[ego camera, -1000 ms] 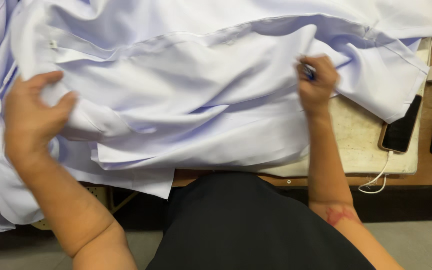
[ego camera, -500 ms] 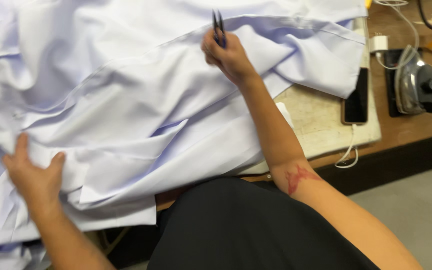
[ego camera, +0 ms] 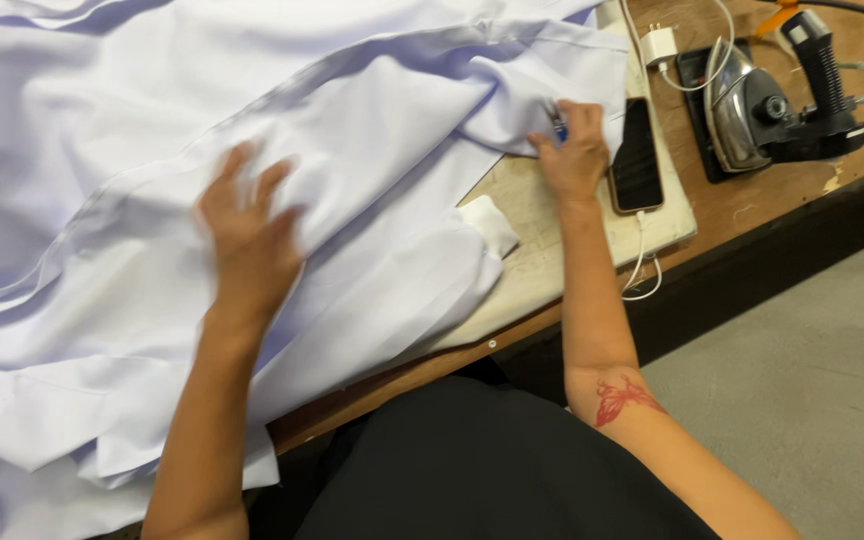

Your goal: The person uses small scissors to trim loose threads and seam allowances from a white garment laid on a worktable. The person repeatedly lifts and repositions the fabric to access different areas, snipping threads along seams and edges throughout the clip.

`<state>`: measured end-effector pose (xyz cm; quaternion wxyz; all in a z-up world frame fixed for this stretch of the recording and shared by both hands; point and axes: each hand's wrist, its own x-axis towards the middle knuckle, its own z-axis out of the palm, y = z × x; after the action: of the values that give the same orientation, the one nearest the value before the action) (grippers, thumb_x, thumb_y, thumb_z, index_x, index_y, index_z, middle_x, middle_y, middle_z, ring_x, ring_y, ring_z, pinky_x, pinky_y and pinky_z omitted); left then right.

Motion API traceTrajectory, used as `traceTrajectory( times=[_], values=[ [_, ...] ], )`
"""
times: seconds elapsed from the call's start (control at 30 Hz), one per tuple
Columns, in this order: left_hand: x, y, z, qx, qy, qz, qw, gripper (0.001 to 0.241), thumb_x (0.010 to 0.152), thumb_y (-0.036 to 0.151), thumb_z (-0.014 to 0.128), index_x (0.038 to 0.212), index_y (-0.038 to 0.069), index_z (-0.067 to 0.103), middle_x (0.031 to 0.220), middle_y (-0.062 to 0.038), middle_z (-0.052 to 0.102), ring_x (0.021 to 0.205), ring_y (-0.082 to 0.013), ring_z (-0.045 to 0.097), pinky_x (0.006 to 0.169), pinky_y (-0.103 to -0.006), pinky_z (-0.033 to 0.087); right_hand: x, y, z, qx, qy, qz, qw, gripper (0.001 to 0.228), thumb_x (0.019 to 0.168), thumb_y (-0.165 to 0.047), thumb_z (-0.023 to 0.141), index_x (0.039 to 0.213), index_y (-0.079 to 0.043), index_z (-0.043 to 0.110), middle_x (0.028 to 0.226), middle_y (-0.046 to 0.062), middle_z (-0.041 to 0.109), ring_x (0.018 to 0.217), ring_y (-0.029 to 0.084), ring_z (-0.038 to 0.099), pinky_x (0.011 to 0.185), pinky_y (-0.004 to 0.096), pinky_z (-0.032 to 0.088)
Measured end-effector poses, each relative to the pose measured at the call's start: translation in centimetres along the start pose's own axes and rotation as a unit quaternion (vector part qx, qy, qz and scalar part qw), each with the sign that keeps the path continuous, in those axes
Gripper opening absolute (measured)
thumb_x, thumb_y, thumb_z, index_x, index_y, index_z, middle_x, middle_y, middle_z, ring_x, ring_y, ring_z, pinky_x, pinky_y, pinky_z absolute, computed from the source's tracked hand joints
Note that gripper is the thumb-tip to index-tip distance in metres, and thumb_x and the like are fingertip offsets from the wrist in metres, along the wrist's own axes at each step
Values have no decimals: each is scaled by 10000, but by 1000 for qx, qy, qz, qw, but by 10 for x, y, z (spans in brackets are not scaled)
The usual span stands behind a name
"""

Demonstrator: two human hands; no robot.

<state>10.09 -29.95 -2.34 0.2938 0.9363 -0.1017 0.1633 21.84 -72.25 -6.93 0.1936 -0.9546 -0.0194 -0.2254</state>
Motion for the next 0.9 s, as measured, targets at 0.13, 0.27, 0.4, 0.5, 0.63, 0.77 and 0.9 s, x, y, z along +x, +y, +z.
traceTrajectory(
  times=[0.13,0.27,0.4,0.5,0.63,0.77,0.9],
  values=[
    [137,54,137,-51,5,89,995,626,917,51,745,1478,36,469,1563,-207,450,1501,-353,365,1154,-593,270,-8,20,31,16,-11,35,999,317,821,-83,834,1093,-70,671,1086,137,626,907,380,668,759,456,520],
    [229,91,217,-24,-106,-21,994,421,909,200,722,1270,12,613,1339,-182,580,1331,-368,428,1059,-607,296,-5,25,27,58,-16,6,998,213,845,-47,789,1017,-59,665,1031,146,624,882,394,655,737,466,507],
    [241,95,227,-249,-177,-205,930,211,877,171,715,1022,37,789,863,-116,736,768,-226,705,731,-348,533,9,35,1,139,-18,2,990,182,875,-53,771,988,-53,629,972,95,621,848,295,646,752,383,517],
    [207,92,191,-453,-155,-242,844,193,904,154,732,952,-22,793,773,-61,706,634,-111,562,557,-262,431,17,36,-35,305,-105,94,942,111,955,-103,757,1001,-46,674,933,19,646,808,131,572,681,272,469],
    [172,125,129,-551,-110,-257,786,193,913,140,727,1006,-24,765,837,-47,734,716,-76,619,652,-214,497,38,7,-85,481,-144,153,851,210,1052,-216,567,1092,-56,696,830,-61,590,671,-8,433,598,159,345],
    [154,168,107,-573,-60,-219,787,154,931,110,739,1024,-14,743,886,-23,741,776,-56,643,726,-198,534,43,-39,-99,429,-167,27,887,194,1103,-161,641,1012,-1,705,778,-46,608,685,9,493,614,180,398],
    [146,181,117,-535,1,-189,824,109,965,102,746,1016,5,738,849,21,679,761,-28,554,688,-197,456,52,-55,-96,423,-185,53,885,192,1058,-151,674,957,7,711,676,-57,578,609,5,454,530,191,335]
  ],
)
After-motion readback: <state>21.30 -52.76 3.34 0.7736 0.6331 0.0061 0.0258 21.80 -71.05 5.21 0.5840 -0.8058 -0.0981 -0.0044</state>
